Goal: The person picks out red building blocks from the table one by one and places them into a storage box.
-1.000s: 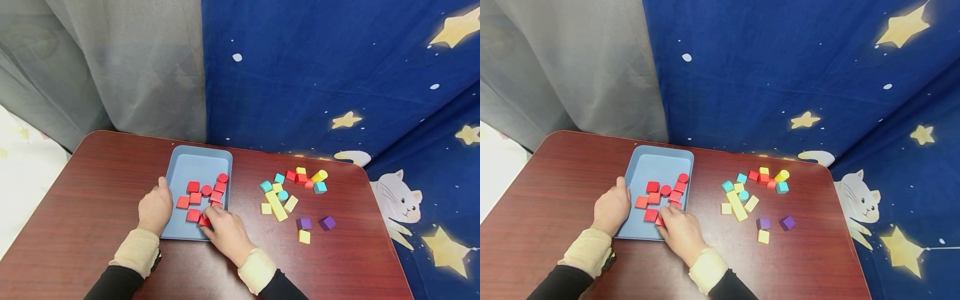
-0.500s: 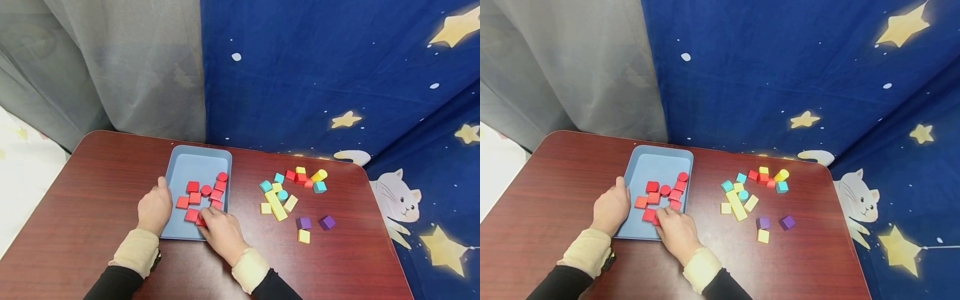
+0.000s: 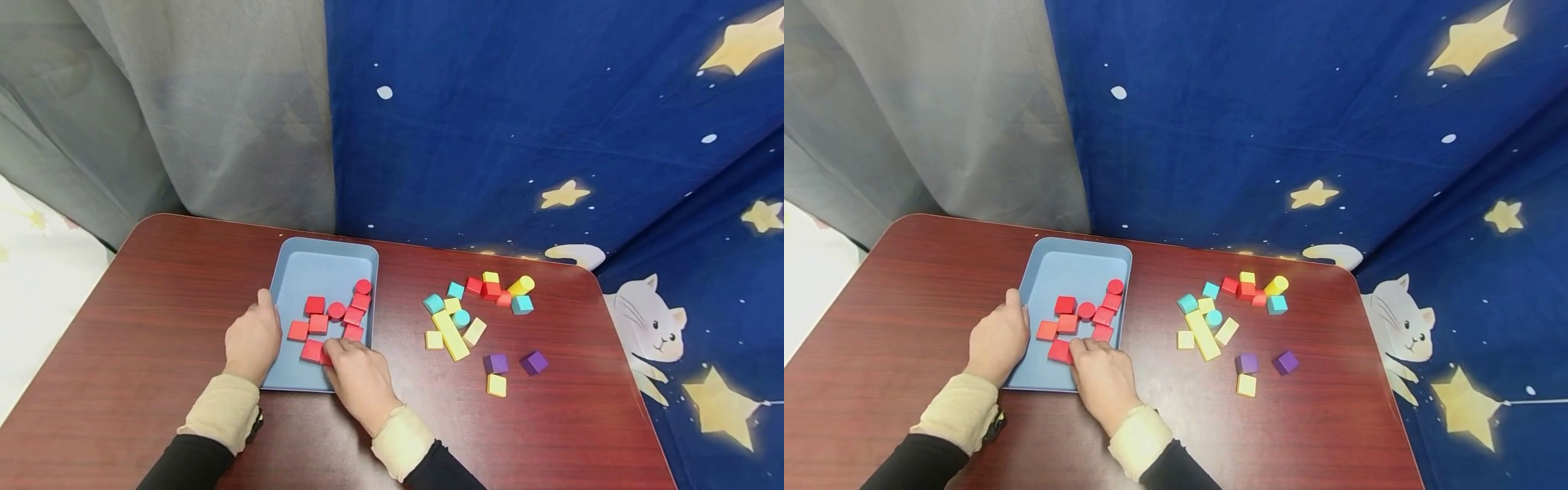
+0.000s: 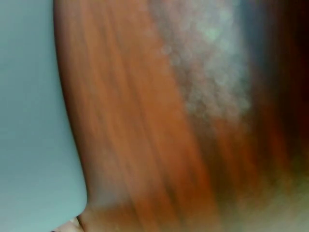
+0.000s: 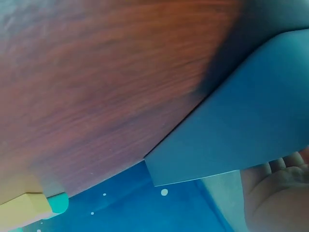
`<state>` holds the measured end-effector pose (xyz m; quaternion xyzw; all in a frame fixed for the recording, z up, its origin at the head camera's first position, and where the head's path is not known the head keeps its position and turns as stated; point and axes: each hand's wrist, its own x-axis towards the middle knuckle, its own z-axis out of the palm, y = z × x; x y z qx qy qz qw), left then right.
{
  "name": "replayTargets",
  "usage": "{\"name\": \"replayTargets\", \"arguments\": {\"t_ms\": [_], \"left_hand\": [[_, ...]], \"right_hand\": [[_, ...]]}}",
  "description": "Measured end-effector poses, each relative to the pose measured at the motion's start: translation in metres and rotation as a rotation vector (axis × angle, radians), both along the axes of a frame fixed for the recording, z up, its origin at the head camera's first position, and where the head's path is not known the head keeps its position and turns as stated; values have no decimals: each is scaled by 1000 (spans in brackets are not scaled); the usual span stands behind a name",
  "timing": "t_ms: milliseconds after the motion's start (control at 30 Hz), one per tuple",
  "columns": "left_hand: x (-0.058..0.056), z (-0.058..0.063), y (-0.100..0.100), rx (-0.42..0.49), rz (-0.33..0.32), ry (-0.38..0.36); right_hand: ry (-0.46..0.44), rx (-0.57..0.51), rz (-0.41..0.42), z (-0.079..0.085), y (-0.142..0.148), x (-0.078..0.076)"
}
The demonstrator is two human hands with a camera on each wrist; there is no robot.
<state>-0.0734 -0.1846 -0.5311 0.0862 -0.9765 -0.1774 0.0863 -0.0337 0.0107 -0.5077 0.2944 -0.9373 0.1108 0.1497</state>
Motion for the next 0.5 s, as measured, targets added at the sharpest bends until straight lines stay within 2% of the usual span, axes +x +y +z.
{"name": "replayTargets", "arguments": {"t_ms": [200,500], "left_hand": [[0,1,0,-2,-3,-13],[1,0,-1,-4,-14,-4]], "right_hand": [[-40,-31,-52,1,-4,1],[-5,-13,-72,-1,-6,1]]}}
